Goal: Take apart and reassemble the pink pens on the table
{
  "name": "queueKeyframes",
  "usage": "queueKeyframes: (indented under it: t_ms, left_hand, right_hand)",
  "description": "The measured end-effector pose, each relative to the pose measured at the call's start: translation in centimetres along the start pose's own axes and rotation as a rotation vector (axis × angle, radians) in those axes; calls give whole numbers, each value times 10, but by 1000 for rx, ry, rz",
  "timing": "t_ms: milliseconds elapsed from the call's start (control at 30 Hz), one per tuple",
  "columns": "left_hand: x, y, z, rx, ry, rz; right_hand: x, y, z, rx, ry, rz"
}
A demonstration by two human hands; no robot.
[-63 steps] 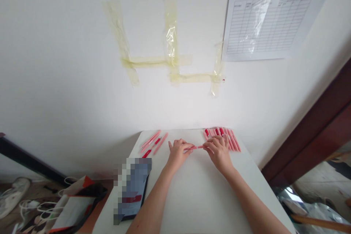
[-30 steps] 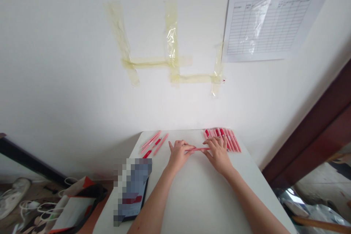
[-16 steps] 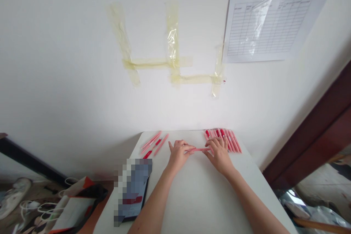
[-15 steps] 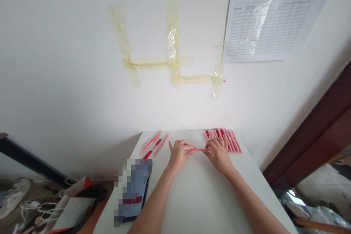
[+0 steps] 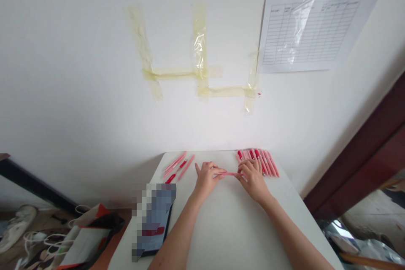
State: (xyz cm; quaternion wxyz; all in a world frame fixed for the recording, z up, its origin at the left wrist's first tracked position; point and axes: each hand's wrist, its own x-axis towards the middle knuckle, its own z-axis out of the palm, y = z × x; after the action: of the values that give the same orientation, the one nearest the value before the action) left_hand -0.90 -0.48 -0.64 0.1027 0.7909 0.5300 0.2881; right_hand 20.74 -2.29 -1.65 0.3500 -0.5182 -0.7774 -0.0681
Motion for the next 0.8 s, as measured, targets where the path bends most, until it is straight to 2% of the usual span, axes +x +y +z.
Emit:
queueKeyframes:
  t_ms: [600,800]
  left_hand:
    - [0,1,-1,-8,12,-18]
    - [0,1,-1,-2,11,-3]
  right_hand:
    - [0,1,1,105,-23,15]
    - [1,-2,0,73,-51,9]
